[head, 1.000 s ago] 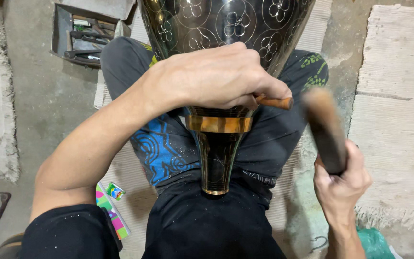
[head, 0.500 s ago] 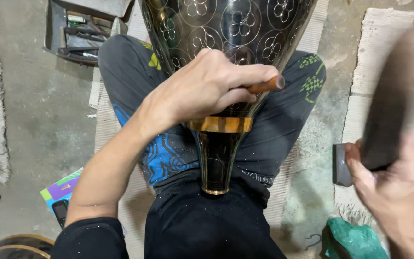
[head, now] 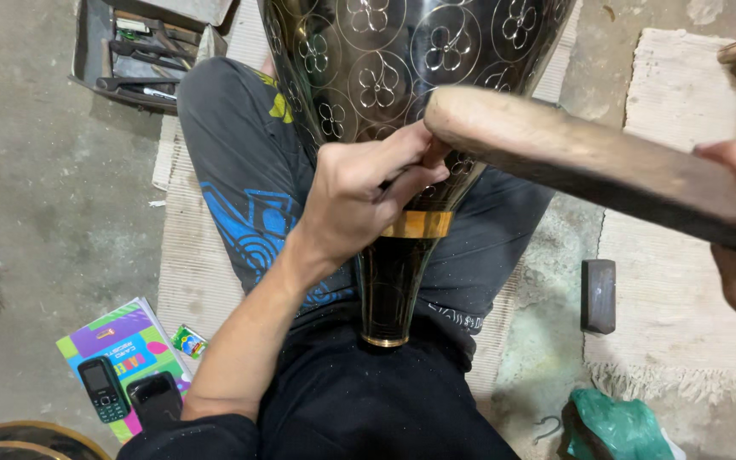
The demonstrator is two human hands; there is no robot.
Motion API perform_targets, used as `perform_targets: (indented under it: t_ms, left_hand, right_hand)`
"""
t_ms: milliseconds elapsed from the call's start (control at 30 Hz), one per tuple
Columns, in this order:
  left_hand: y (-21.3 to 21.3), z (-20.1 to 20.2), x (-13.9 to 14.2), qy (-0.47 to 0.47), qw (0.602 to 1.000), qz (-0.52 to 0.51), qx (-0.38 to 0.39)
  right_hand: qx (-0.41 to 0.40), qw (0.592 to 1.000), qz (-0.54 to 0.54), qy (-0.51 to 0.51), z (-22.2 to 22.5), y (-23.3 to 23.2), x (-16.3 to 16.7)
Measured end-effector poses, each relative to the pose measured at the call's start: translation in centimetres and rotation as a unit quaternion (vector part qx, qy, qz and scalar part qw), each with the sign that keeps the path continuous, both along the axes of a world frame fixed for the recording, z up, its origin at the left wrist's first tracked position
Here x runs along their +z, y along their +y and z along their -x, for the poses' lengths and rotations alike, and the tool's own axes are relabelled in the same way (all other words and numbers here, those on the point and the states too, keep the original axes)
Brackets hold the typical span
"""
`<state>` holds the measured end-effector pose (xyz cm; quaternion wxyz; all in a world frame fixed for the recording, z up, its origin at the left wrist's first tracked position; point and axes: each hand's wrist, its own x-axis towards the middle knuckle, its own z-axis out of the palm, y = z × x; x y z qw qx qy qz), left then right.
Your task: The person sits on the floor with a large engraved brass vessel held between their legs and taps a small punch against its surface using a wooden mallet, chasing decorative floral patterns into the metal and repositioning the punch repeatedly across the design.
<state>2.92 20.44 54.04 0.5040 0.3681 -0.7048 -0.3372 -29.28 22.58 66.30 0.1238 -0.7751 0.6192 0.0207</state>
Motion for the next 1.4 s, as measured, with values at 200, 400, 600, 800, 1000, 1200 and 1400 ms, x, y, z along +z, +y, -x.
perform_targets:
  t_ms: [200, 400, 600, 800, 1000, 1200, 1400]
  left_hand:
    - [1.4, 0.9, -0.8, 0.050, 0.995, 0.016, 0.079]
    - [2.0, 1.7, -1.7, 0.098, 0.988, -0.017, 0.118]
    - [2.7, 3.7, -2.9, 0.198, 0.960, 0.024, 0.197]
    - [2.9, 3.9, -3.7, 0.187, 0.961, 0.046, 0.199]
    - [3.7, 4.4, -5.2, 0.168, 0.957, 0.004, 0.237]
    - [4.1, 4.3, -6.5, 0.168, 0.953, -0.031, 0.252]
    - [3.4, 4.4, -5.3, 0.132, 0.953, 0.011, 0.273]
  right_hand:
    - [0.052, 0.998, 0.012, 0.042, -0.4, -1.2, 1.4]
    - [0.137, 0.987, 0.080, 0.021, -0.9, -1.6, 1.4]
    - [0.102, 0.991, 0.077, 0.032, -1.9, -2.6, 1.6]
    - [0.108, 0.987, 0.063, 0.103, -2.3, -3.7, 1.9]
    - [0.143, 0.981, 0.102, 0.077, -3.1, -3.3, 3.2]
    - [0.151, 0.978, 0.115, 0.084, -4.3, -3.5, 4.2]
    - [0.157, 0.976, 0.118, 0.094, -5.1, -3.3, 5.2]
